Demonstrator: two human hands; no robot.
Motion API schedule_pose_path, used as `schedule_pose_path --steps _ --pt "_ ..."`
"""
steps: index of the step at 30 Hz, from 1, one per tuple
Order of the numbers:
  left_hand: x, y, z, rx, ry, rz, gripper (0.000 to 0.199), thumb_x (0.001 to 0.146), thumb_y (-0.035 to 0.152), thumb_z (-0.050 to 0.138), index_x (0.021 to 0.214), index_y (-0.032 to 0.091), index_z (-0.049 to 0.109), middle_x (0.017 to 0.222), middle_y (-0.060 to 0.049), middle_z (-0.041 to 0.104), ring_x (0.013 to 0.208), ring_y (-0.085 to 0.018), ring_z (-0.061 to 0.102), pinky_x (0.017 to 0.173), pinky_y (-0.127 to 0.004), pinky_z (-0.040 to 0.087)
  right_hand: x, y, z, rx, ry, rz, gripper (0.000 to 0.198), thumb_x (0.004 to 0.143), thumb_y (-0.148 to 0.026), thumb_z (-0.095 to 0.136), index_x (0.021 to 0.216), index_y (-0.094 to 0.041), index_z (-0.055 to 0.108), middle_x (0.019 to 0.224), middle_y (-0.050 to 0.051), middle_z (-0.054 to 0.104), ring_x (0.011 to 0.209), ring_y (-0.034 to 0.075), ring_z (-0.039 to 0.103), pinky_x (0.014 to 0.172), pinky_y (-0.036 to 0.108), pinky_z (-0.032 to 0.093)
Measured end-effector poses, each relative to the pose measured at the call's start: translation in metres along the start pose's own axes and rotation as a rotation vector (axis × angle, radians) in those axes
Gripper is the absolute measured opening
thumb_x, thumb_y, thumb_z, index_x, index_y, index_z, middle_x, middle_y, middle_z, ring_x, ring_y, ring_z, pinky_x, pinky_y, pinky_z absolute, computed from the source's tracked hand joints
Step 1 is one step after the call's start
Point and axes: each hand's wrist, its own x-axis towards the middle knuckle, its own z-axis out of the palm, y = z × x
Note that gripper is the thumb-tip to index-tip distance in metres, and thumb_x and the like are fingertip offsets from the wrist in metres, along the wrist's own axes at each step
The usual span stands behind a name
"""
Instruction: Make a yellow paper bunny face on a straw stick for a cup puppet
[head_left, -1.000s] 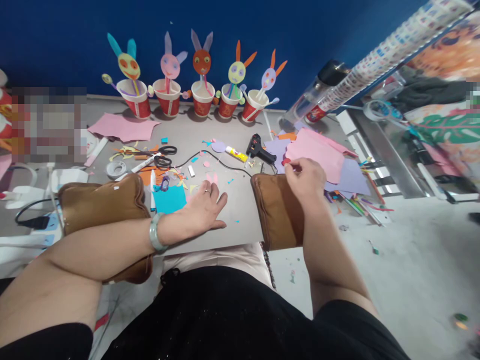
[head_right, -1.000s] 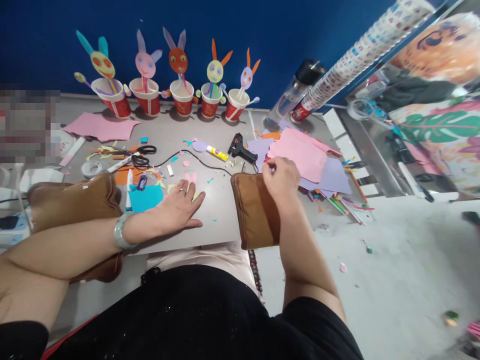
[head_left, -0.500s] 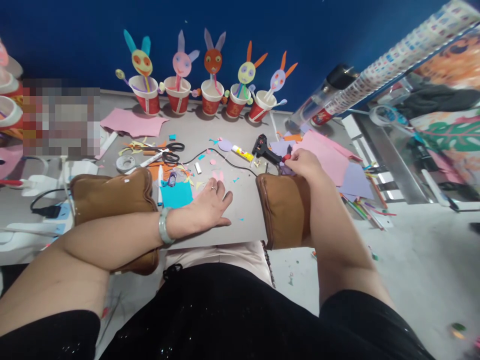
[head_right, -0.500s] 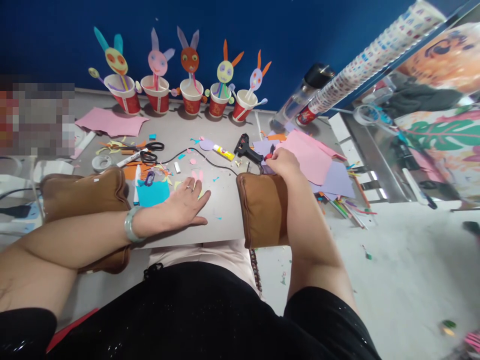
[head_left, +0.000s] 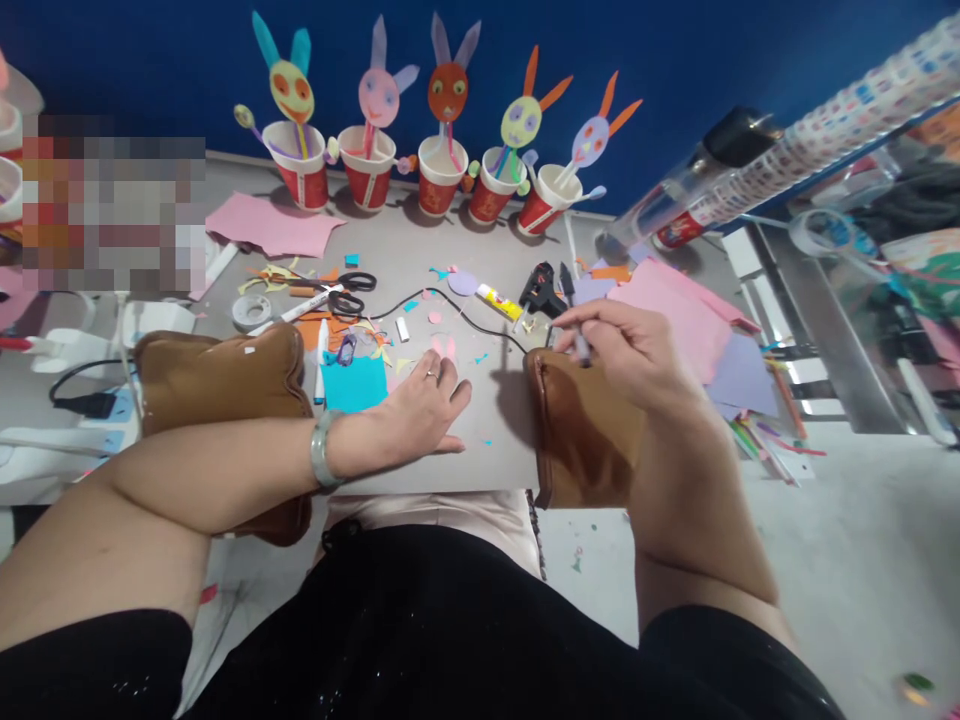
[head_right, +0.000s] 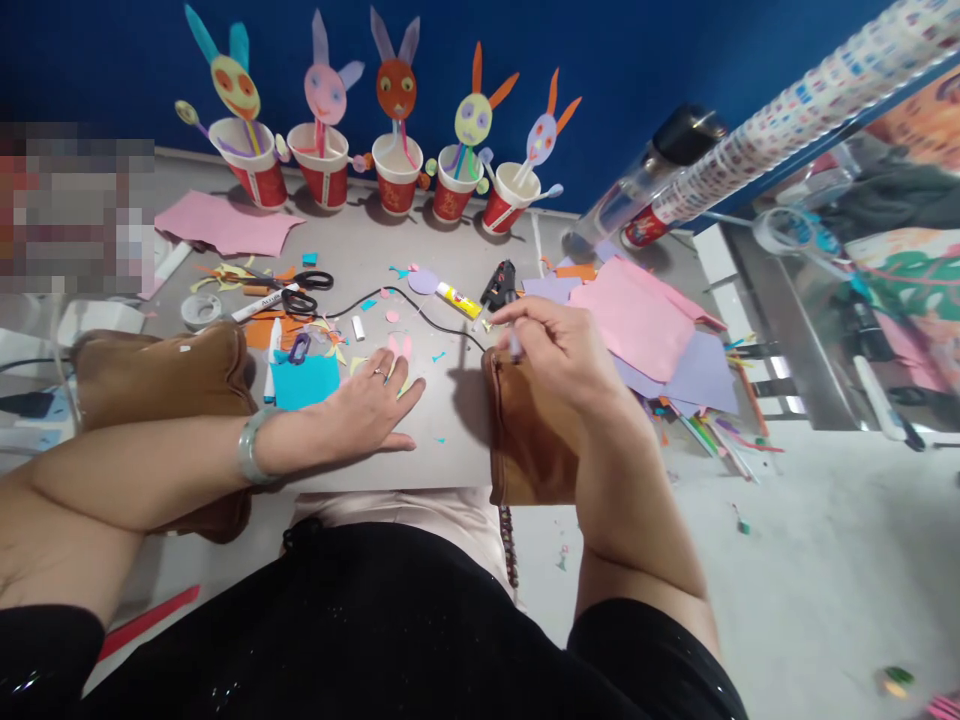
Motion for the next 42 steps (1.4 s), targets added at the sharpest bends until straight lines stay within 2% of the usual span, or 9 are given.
schedule_pose_path --steps 3,6,9,15,20,22,26,33,42 --pt "0.001 0.001 -0.001 -0.002 -0.027 -0.002 0.087 0.086 0.072 0.059 0.141 0.005 0.055 0.14 -0.032 0.057 0.134 -0.045 0.051 0.117 -0.056 0.028 0.002 -0.005 0.029 0.228 -0.155 -0.158 0.027 0.091 -0.022 0.044 0.106 -0.022 0.066 0.093 0.005 0.077 0.085 0.02 0.073 0.078 0.036 0.057" --pt "0.002 0.002 0.001 -0.028 -0.059 -0.01 0.089 0.085 0.072 0.06 0.141 0.004 0.055 0.141 -0.032 0.056 0.137 -0.046 0.048 0.119 -0.058 0.024 0.01 0.002 0.054 0.033 -0.207 -0.309 0.022 0.091 -0.022 0.052 0.11 -0.023 0.063 0.106 0.008 0.075 0.1 0.023 0.072 0.087 0.038 0.056" --pt "0.005 0.001 0.0 -0.063 -0.095 -0.013 0.091 0.086 0.074 0.057 0.145 0.005 0.052 0.145 -0.03 0.054 0.141 -0.047 0.044 0.12 -0.059 0.023 0.017 0.017 0.072 -0.157 -0.254 -0.43 0.017 0.098 -0.029 0.048 0.105 -0.024 0.063 0.103 0.009 0.074 0.098 0.024 0.068 0.091 0.042 0.054" --pt "0.012 -0.004 -0.015 -0.151 -0.269 0.013 0.09 0.088 0.07 0.058 0.146 0.003 0.05 0.149 -0.032 0.049 0.14 -0.047 0.047 0.119 -0.059 0.029 0.021 0.036 0.088 -0.166 -0.255 -0.572 0.026 0.102 -0.022 0.039 0.118 -0.025 0.059 0.113 0.008 0.075 0.098 0.024 0.063 0.089 0.042 0.053" --pt "0.004 -0.006 -0.012 -0.062 -0.024 0.011 0.089 0.086 0.071 0.061 0.139 0.0 0.054 0.139 -0.03 0.058 0.132 -0.042 0.055 0.116 -0.056 0.034 0.023 0.041 0.087 -0.203 -0.259 -0.695 0.028 0.099 -0.015 0.045 0.122 -0.023 0.058 0.105 0.008 0.074 0.097 0.023 0.061 0.086 0.04 0.052" --pt "0.002 -0.005 -0.01 -0.027 0.01 0.004 0.092 0.083 0.073 0.062 0.138 0.0 0.055 0.137 -0.029 0.06 0.13 -0.041 0.056 0.116 -0.055 0.034 0.023 0.042 0.086 -0.215 -0.284 -0.702 0.029 0.098 -0.013 0.047 0.123 -0.021 0.059 0.104 0.009 0.073 0.097 0.023 0.06 0.085 0.039 0.052" --pt "0.001 -0.003 -0.008 -0.019 -0.026 0.001 0.096 0.082 0.077 0.061 0.14 0.001 0.054 0.14 -0.029 0.057 0.134 -0.042 0.052 0.12 -0.054 0.03 0.024 0.044 0.083 -0.206 -0.341 -0.671 0.029 0.098 -0.014 0.048 0.124 -0.02 0.059 0.109 0.01 0.07 0.101 0.022 0.061 0.087 0.038 0.051" --pt "-0.004 -0.001 -0.005 -0.023 -0.039 0.0 0.096 0.089 0.073 0.054 0.147 -0.002 0.044 0.149 -0.032 0.048 0.142 -0.044 0.046 0.125 -0.054 0.024 0.024 0.046 0.083 -0.196 -0.414 -0.677 0.036 0.096 -0.011 0.046 0.127 -0.024 0.059 0.122 0.009 0.07 0.115 0.024 0.059 0.095 0.041 0.05" --pt "-0.006 0.001 -0.014 -0.035 -0.076 -0.025 0.089 0.087 0.073 0.057 0.143 0.004 0.05 0.149 -0.03 0.05 0.143 -0.045 0.044 0.123 -0.061 0.021 0.024 0.044 0.082 -0.171 -0.441 -0.607 0.036 0.097 -0.012 0.045 0.128 -0.022 0.059 0.125 0.011 0.069 0.116 0.025 0.059 0.097 0.042 0.05"
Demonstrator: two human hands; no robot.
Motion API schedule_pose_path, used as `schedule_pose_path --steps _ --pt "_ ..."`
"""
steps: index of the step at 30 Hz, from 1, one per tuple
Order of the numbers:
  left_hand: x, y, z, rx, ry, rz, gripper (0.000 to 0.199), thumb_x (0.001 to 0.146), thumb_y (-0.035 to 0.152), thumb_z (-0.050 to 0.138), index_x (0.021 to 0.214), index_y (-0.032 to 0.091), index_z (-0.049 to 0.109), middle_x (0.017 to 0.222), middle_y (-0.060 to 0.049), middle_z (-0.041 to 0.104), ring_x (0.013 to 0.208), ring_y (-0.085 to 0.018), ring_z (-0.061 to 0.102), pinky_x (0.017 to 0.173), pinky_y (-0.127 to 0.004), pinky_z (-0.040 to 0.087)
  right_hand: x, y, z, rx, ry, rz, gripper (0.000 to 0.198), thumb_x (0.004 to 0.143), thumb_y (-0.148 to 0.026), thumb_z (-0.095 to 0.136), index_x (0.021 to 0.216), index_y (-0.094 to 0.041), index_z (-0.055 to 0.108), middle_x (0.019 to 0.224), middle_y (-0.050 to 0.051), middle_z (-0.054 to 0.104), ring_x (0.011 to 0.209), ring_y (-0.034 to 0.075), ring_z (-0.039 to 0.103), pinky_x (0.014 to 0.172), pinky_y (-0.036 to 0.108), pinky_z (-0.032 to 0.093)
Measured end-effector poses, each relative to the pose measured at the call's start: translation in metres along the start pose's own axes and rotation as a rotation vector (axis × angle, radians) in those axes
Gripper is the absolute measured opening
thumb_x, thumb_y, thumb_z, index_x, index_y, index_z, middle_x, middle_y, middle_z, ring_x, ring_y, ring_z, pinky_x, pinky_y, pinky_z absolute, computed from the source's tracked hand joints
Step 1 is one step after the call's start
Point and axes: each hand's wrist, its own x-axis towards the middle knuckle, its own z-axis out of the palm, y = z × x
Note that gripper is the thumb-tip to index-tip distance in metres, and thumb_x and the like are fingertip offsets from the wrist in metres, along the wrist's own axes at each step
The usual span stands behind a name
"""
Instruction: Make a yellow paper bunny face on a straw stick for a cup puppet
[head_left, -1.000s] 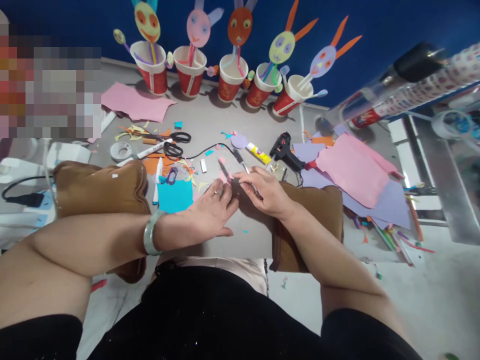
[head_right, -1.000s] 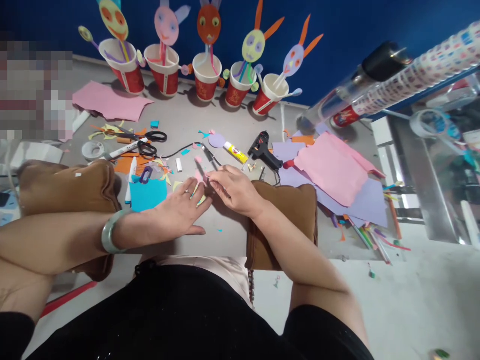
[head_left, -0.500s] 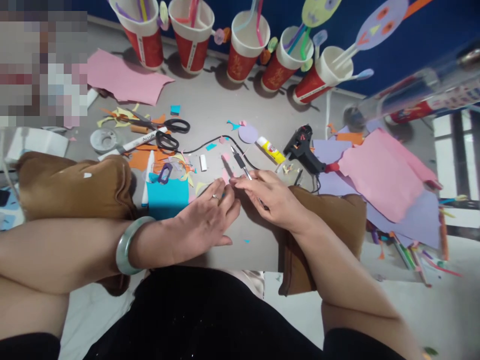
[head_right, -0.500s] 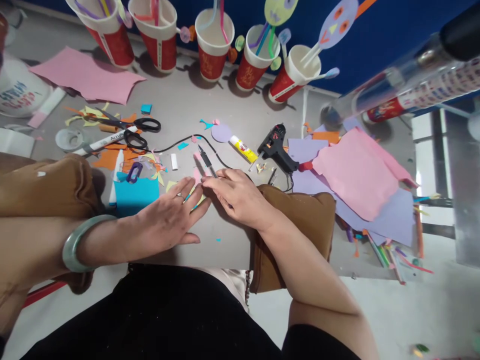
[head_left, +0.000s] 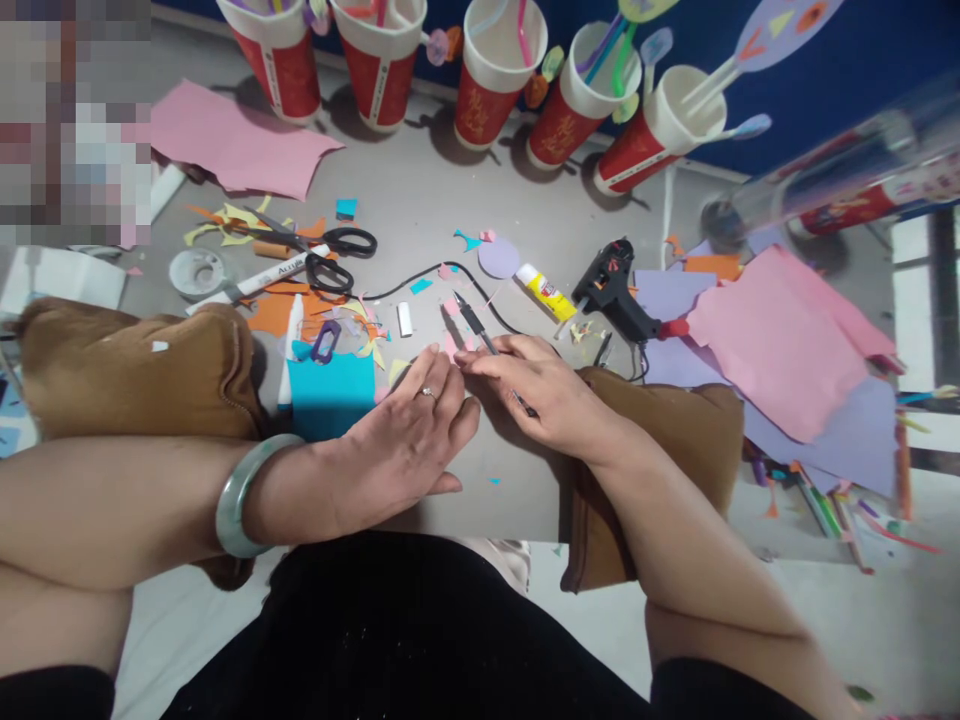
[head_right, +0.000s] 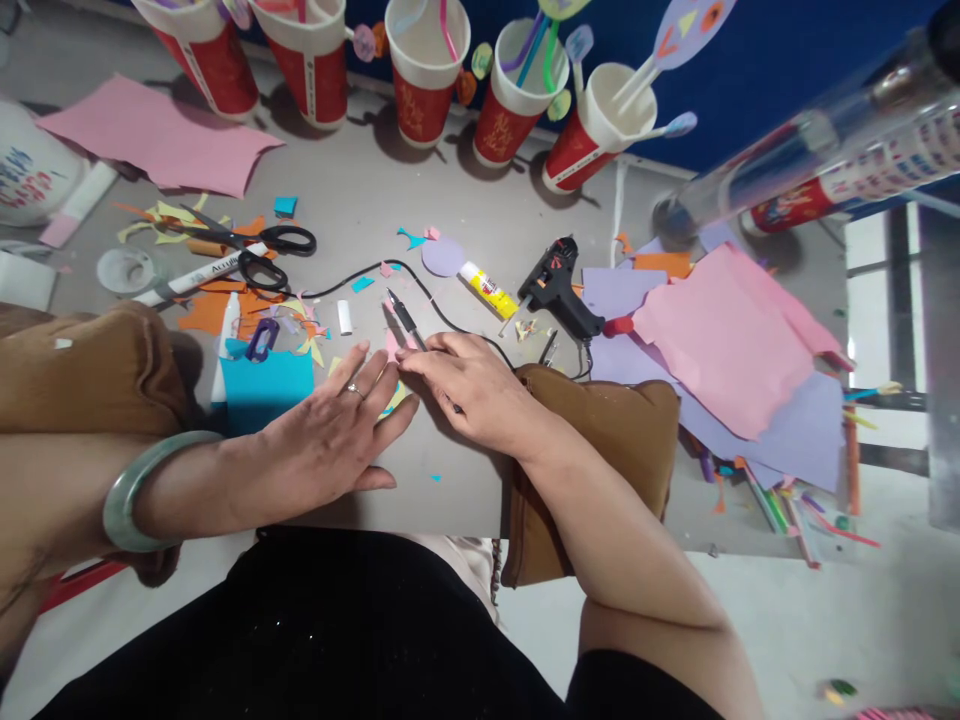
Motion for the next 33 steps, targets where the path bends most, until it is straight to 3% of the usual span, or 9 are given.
schedule_pose_path --steps 2,7,11,18,24,33 --pt "-0.002 0.003 -0.005 -0.004 -0.02 -0.007 0.09 0.085 0.074 0.059 0.144 0.006 0.05 0.149 -0.028 0.051 0.143 -0.045 0.044 0.122 -0.061 0.021 0.0 -0.001 0.0 0.023 -0.003 0.016 0.035 0.097 -0.013 0.044 0.128 -0.023 0.059 0.125 0.01 0.069 0.115 0.024 0.059 0.097 0.043 0.05" --pt "-0.006 0.01 -0.013 0.026 -0.043 -0.007 0.088 0.086 0.074 0.058 0.144 0.009 0.05 0.147 -0.026 0.054 0.135 -0.039 0.05 0.112 -0.048 0.035 0.002 -0.002 -0.001 0.035 -0.021 0.062 0.032 0.099 -0.018 0.045 0.126 -0.023 0.061 0.12 0.01 0.069 0.109 0.024 0.06 0.095 0.043 0.05" --pt "-0.004 0.01 -0.015 0.031 -0.071 -0.029 0.088 0.085 0.074 0.059 0.143 0.009 0.051 0.145 -0.027 0.055 0.129 -0.037 0.055 0.105 -0.045 0.041 0.002 -0.002 0.0 0.038 -0.024 0.059 0.03 0.1 -0.019 0.046 0.125 -0.023 0.061 0.12 0.01 0.069 0.111 0.024 0.059 0.096 0.042 0.049" --pt "0.0 0.005 -0.009 0.027 -0.069 -0.019 0.093 0.087 0.074 0.057 0.147 0.004 0.046 0.149 -0.034 0.05 0.143 -0.044 0.045 0.115 -0.052 0.033 0.001 -0.002 -0.001 0.066 -0.026 0.07 0.033 0.099 -0.017 0.044 0.127 -0.024 0.061 0.118 0.011 0.067 0.11 0.023 0.06 0.097 0.042 0.05" --pt "-0.004 0.004 -0.003 0.003 -0.021 -0.031 0.095 0.089 0.072 0.056 0.154 0.005 0.038 0.152 -0.028 0.049 0.148 -0.038 0.042 0.125 -0.049 0.024 0.001 -0.001 -0.001 0.054 -0.022 0.052 0.035 0.097 -0.015 0.043 0.126 -0.023 0.061 0.118 0.012 0.066 0.111 0.025 0.059 0.096 0.043 0.05" --pt "-0.007 0.001 0.0 -0.082 -0.017 -0.041 0.092 0.093 0.066 0.054 0.158 0.005 0.031 0.158 -0.027 0.041 0.153 -0.035 0.033 0.126 -0.048 0.025 0.0 -0.001 -0.002 0.058 -0.035 0.061 0.036 0.096 -0.015 0.045 0.127 -0.025 0.06 0.118 0.012 0.066 0.109 0.026 0.058 0.094 0.045 0.05"
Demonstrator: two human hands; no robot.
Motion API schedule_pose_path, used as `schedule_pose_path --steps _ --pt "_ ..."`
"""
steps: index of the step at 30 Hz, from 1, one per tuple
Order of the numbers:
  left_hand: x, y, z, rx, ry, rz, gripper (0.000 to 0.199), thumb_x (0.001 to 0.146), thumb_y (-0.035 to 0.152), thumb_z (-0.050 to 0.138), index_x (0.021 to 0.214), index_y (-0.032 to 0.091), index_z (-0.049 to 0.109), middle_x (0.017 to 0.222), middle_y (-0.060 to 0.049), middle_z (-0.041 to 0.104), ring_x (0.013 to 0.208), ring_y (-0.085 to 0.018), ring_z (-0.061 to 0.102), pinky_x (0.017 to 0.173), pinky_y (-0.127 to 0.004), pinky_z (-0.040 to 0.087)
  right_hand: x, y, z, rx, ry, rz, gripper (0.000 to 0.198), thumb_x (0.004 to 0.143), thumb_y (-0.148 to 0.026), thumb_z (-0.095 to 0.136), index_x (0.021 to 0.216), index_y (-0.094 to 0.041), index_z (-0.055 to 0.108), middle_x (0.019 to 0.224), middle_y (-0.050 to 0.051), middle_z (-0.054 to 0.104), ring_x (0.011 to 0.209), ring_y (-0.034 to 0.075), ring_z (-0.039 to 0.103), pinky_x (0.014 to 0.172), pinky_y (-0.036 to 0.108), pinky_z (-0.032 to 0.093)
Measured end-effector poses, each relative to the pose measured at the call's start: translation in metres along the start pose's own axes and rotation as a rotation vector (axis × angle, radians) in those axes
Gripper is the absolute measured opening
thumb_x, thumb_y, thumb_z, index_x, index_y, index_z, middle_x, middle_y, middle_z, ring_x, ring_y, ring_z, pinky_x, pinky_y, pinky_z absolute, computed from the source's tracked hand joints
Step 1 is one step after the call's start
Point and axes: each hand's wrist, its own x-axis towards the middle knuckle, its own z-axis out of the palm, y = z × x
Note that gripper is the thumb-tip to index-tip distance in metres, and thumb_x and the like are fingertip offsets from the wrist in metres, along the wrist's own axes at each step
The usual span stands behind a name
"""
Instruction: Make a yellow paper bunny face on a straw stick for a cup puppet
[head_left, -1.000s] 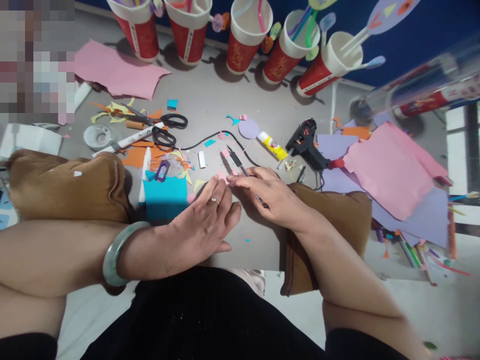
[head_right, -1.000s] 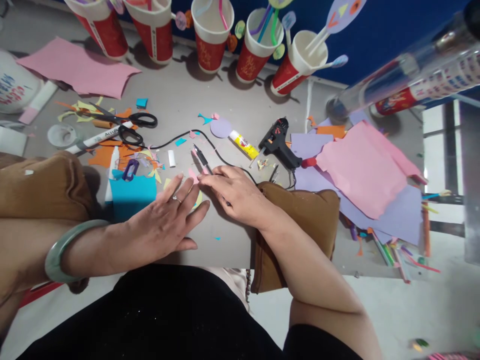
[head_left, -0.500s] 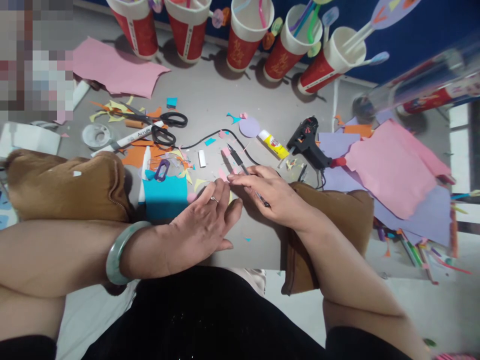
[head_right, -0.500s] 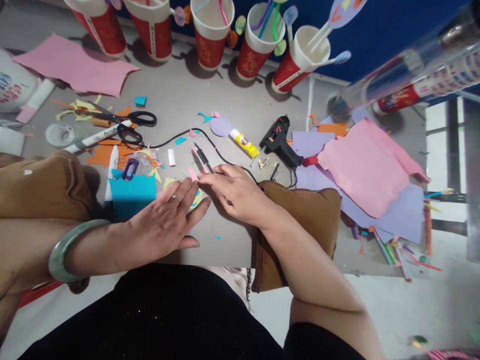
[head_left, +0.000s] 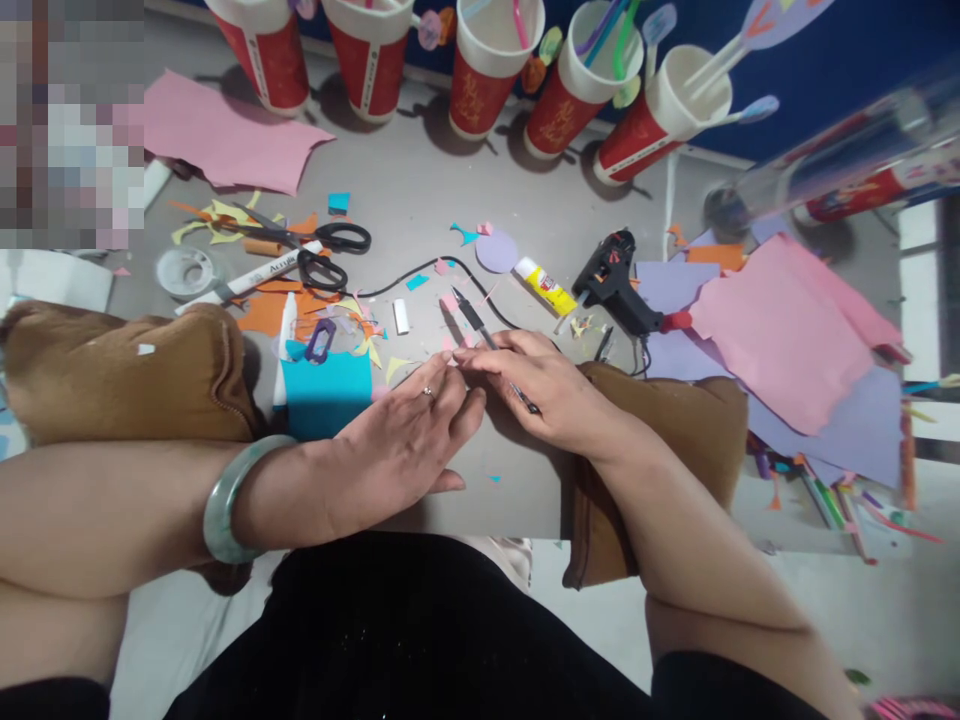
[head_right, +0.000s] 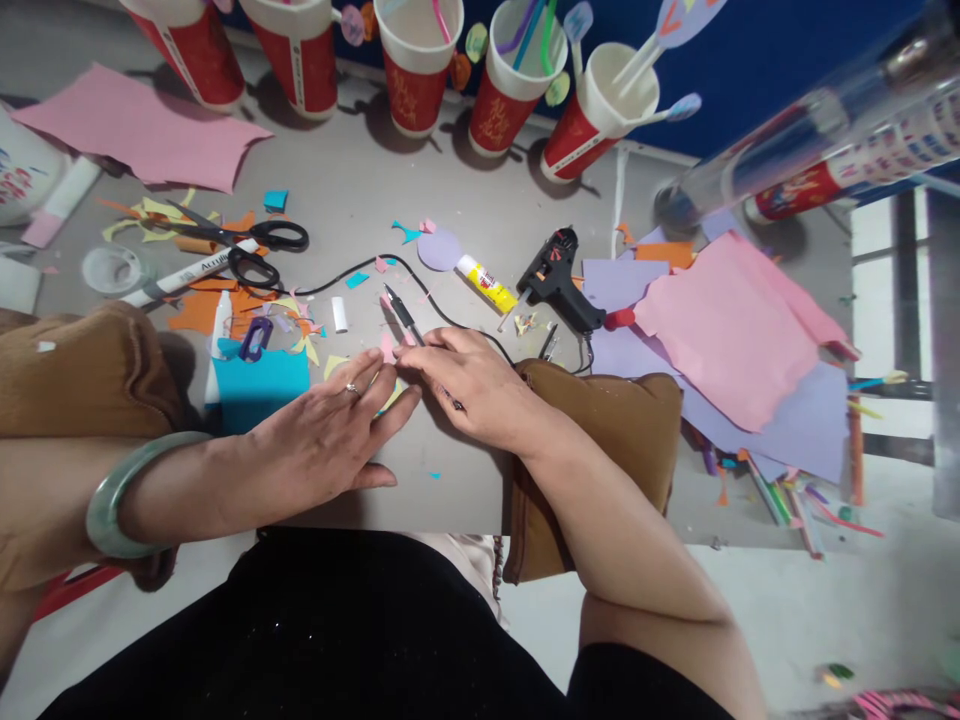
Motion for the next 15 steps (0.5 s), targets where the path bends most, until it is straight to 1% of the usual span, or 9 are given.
schedule_pose_path --steps 2,5,10,15 --pt "0.0 0.0 0.001 -0.013 0.004 0.014 0.092 0.093 0.066 0.054 0.157 0.003 0.031 0.158 -0.029 0.04 0.154 -0.036 0.032 0.127 -0.048 0.024 0.0 0.0 0.0 -0.008 -0.002 0.001 0.036 0.096 -0.015 0.044 0.127 -0.024 0.06 0.117 0.012 0.066 0.109 0.025 0.058 0.094 0.045 0.049" --pt "0.001 0.0 0.001 0.004 -0.01 0.013 0.091 0.092 0.065 0.057 0.155 0.003 0.035 0.157 -0.029 0.042 0.152 -0.037 0.033 0.127 -0.049 0.023 0.0 0.001 0.0 -0.017 -0.009 -0.002 0.036 0.096 -0.013 0.043 0.126 -0.025 0.059 0.118 0.012 0.066 0.111 0.025 0.058 0.095 0.044 0.049" --pt "0.003 0.002 -0.005 0.041 -0.026 0.048 0.096 0.087 0.071 0.059 0.151 0.002 0.041 0.152 -0.031 0.046 0.146 -0.044 0.04 0.124 -0.057 0.022 0.0 0.001 0.0 -0.016 0.008 -0.012 0.036 0.097 -0.014 0.042 0.126 -0.023 0.06 0.116 0.011 0.065 0.11 0.024 0.058 0.094 0.043 0.05" --pt "0.005 0.006 -0.016 0.054 -0.079 0.031 0.091 0.085 0.07 0.063 0.147 0.004 0.047 0.147 -0.029 0.052 0.139 -0.041 0.046 0.117 -0.052 0.032 0.001 -0.001 -0.001 0.011 0.004 0.004 0.034 0.099 -0.018 0.043 0.126 -0.026 0.061 0.113 0.01 0.066 0.107 0.024 0.058 0.094 0.043 0.049"
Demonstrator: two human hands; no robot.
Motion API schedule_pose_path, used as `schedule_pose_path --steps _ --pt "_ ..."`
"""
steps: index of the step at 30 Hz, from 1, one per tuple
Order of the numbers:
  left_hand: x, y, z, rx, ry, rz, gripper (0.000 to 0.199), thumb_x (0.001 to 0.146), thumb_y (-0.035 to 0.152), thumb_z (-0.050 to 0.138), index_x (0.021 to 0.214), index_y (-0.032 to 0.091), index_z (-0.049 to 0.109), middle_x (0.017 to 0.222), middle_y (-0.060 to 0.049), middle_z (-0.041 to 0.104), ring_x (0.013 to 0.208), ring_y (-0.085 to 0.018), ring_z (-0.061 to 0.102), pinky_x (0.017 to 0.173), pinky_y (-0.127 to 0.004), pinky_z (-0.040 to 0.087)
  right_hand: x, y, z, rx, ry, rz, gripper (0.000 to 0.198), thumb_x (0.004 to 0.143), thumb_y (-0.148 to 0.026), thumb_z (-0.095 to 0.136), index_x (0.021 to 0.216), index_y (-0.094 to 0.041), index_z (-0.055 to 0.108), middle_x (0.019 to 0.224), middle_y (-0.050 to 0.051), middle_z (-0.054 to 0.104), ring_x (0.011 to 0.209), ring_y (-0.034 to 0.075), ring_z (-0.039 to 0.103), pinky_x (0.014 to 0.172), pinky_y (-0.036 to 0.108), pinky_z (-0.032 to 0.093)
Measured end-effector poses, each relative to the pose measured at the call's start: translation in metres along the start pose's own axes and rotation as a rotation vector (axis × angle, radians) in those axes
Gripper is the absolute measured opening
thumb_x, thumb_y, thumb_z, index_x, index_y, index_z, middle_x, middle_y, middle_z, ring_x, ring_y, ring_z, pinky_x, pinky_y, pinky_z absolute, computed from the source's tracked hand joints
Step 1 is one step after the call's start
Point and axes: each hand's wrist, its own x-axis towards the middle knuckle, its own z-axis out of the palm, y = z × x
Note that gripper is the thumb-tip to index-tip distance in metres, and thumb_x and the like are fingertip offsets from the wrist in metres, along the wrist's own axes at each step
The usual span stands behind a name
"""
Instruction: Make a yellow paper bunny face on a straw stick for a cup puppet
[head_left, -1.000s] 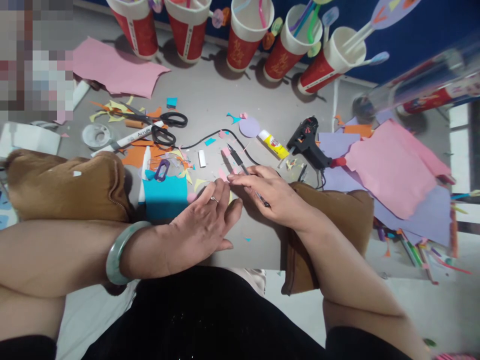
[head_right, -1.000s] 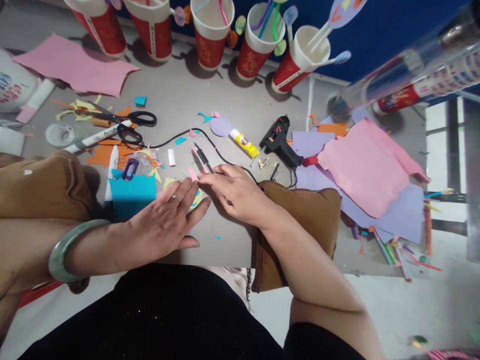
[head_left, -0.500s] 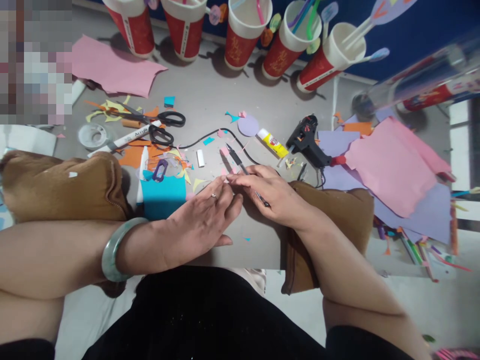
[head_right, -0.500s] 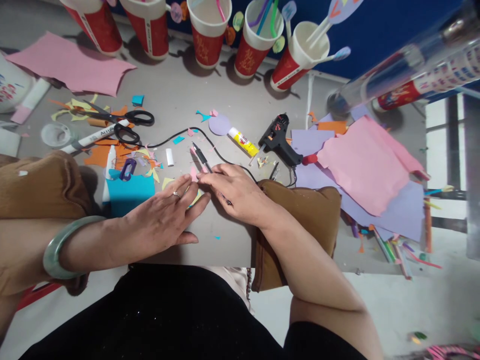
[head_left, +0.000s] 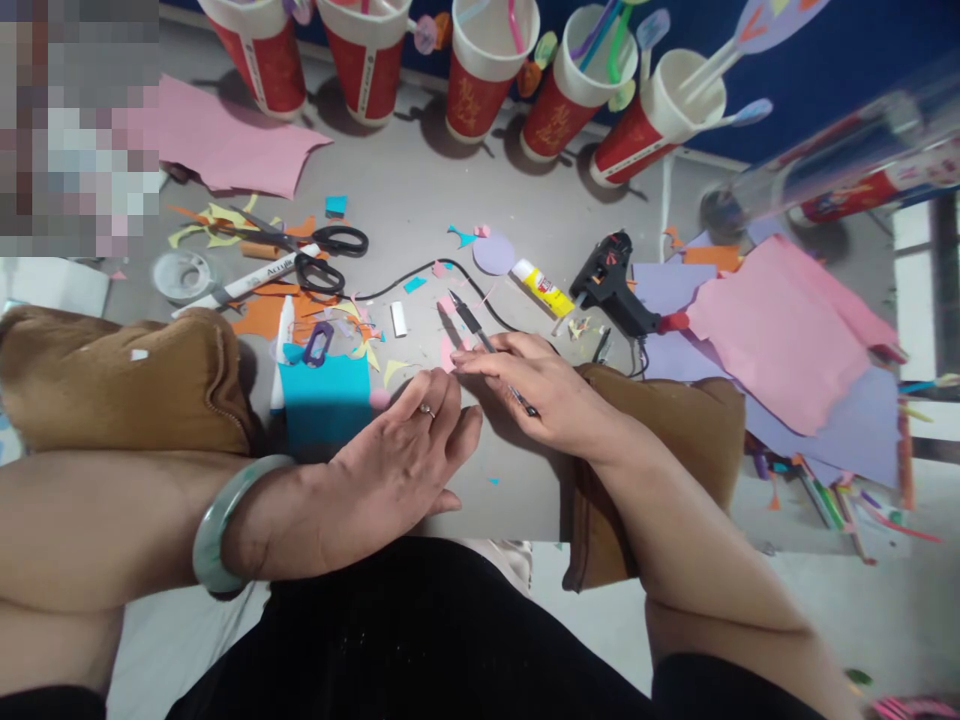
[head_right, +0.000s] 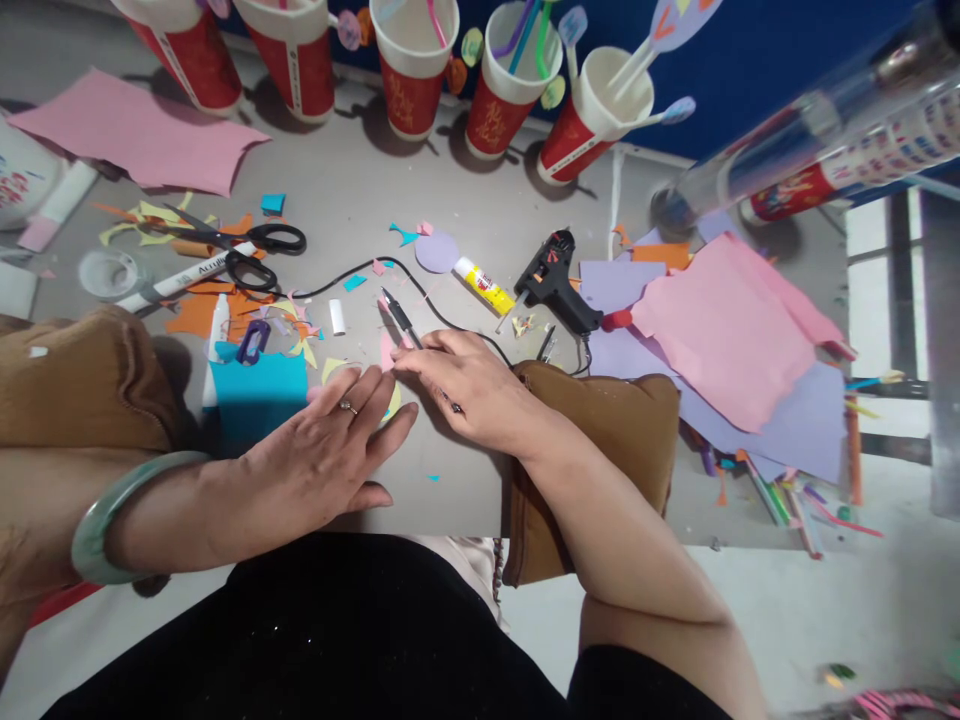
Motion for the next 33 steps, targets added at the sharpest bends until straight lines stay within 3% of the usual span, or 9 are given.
schedule_pose_path --steps 5,12,27,33 --pt "-0.002 0.003 -0.005 -0.044 -0.038 -0.008 0.086 0.089 0.065 0.062 0.151 0.008 0.045 0.147 -0.024 0.053 0.136 -0.034 0.047 0.109 -0.042 0.04 0.0 -0.001 0.0 0.027 0.01 0.002 0.032 0.1 -0.022 0.047 0.128 -0.026 0.061 0.118 0.009 0.067 0.107 0.023 0.058 0.094 0.042 0.049" --pt "-0.006 0.006 0.005 -0.066 -0.026 -0.032 0.083 0.092 0.063 0.058 0.155 0.011 0.04 0.156 -0.023 0.046 0.13 -0.031 0.049 0.111 -0.044 0.039 -0.001 0.0 0.001 0.01 0.008 0.003 0.033 0.099 -0.02 0.045 0.128 -0.027 0.061 0.119 0.009 0.067 0.108 0.024 0.058 0.094 0.043 0.049" --pt "-0.011 0.007 0.022 -0.131 0.04 -0.045 0.084 0.097 0.063 0.048 0.159 0.009 0.03 0.16 -0.025 0.04 0.14 -0.034 0.045 0.115 -0.046 0.035 -0.001 -0.001 0.001 0.012 0.008 0.006 0.037 0.097 -0.016 0.046 0.129 -0.028 0.061 0.119 0.009 0.067 0.108 0.024 0.059 0.094 0.045 0.05" --pt "-0.006 0.005 0.019 -0.117 0.018 -0.048 0.088 0.094 0.067 0.051 0.157 0.008 0.033 0.158 -0.027 0.042 0.133 -0.035 0.052 0.113 -0.045 0.036 0.0 0.0 0.001 -0.004 0.018 -0.013 0.034 0.098 -0.016 0.046 0.127 -0.025 0.061 0.12 0.011 0.068 0.111 0.024 0.059 0.094 0.045 0.051"
